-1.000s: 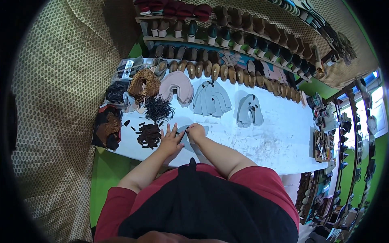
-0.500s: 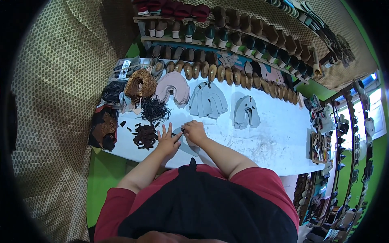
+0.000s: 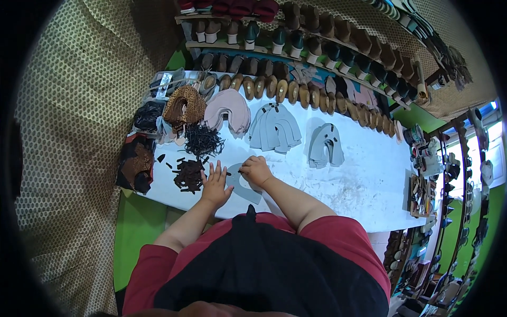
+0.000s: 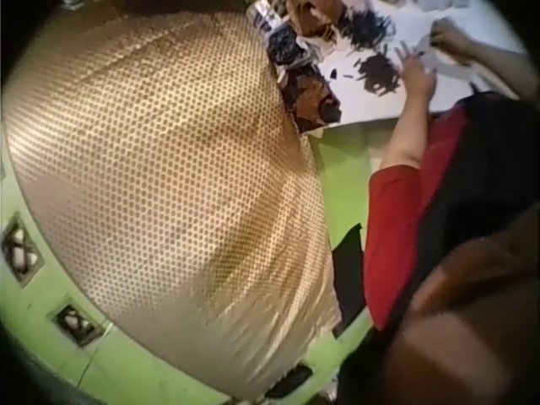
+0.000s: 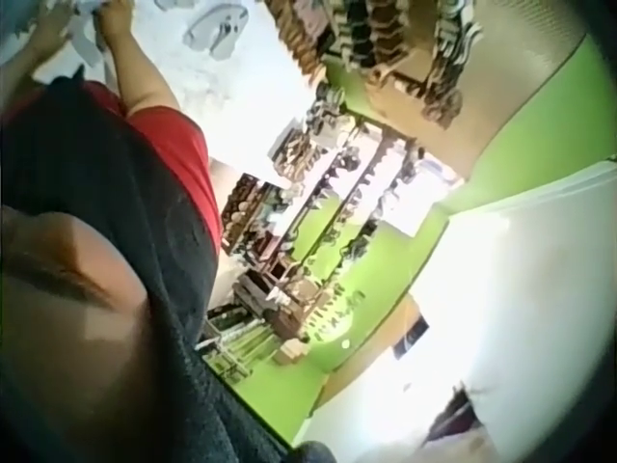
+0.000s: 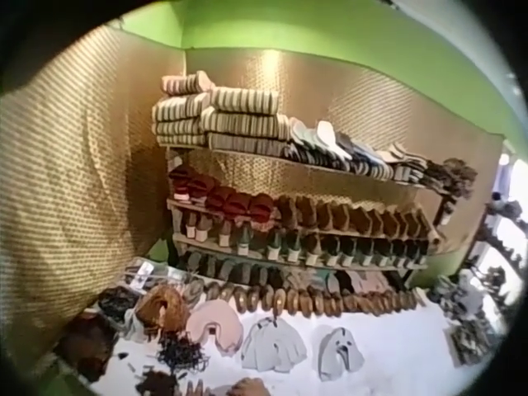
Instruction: Attaching small decorative or functional components to pre-cut shoe upper material on a workbench.
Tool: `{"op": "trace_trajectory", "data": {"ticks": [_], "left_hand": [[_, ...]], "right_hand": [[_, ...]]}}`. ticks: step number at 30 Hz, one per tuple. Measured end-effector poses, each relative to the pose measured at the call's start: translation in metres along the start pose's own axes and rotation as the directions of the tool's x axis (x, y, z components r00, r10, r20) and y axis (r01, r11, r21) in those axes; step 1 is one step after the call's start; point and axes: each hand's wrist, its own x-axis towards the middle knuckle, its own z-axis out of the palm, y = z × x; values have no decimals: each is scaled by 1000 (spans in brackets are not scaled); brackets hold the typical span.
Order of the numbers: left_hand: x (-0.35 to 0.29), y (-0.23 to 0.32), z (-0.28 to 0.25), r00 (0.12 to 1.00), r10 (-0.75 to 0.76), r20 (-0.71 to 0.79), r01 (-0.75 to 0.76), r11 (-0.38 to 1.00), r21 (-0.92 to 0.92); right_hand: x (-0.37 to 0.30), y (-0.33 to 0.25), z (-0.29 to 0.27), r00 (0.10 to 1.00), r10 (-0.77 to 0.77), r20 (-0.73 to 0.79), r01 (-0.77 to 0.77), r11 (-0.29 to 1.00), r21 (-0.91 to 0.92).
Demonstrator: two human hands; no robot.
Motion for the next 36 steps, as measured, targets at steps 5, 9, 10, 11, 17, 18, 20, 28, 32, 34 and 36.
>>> {"op": "trace_trajectory", "data": {"ticks": [5, 9, 10, 11, 17, 18, 20, 28, 32, 34, 36], "left_hand": [[2, -1, 2, 1000, -3, 0, 3, 1000, 10], [3, 0, 0, 1000, -5, 10, 5, 1000, 11], [3, 0, 1, 1000, -5, 1, 5, 1000, 10], [3, 0, 2, 1000, -4, -8, 5, 1000, 9], [3, 0, 5, 999, -26, -47, 26, 1000, 4], [2, 0, 5, 998, -28, -47, 29, 1000, 5], [2, 1, 4, 997, -47, -62, 45, 999, -30], [-1, 3, 3, 987, -88, -133, 80, 995, -61], [5, 12, 7, 958, -199, -206, 171, 974, -148], [13, 21, 3, 950, -268, -162, 244, 957, -154], [24, 29, -8, 935, -336, -117, 316, 936, -157]], "right_hand": [[-4, -4, 2, 997, 17, -73, -14, 999, 44], [-4, -6, 3, 996, 25, -82, -20, 998, 52], [-4, -5, 3, 996, 10, -90, -5, 999, 52], [-4, -5, 2, 995, -4, -98, 9, 999, 51], [-8, -2, -2, 984, -80, -160, 88, 995, 45], [-11, -2, -3, 984, -82, -161, 90, 995, 48], [-20, 0, -5, 995, -63, -82, 63, 998, -3], [-32, 5, -8, 999, -40, 7, 40, 999, 6], [-28, 6, -4, 994, -15, 107, 15, 1000, 7], [-26, 5, -5, 992, -23, 121, 24, 1000, -8], [-26, 6, -7, 990, -30, 135, 33, 999, -23]]}}
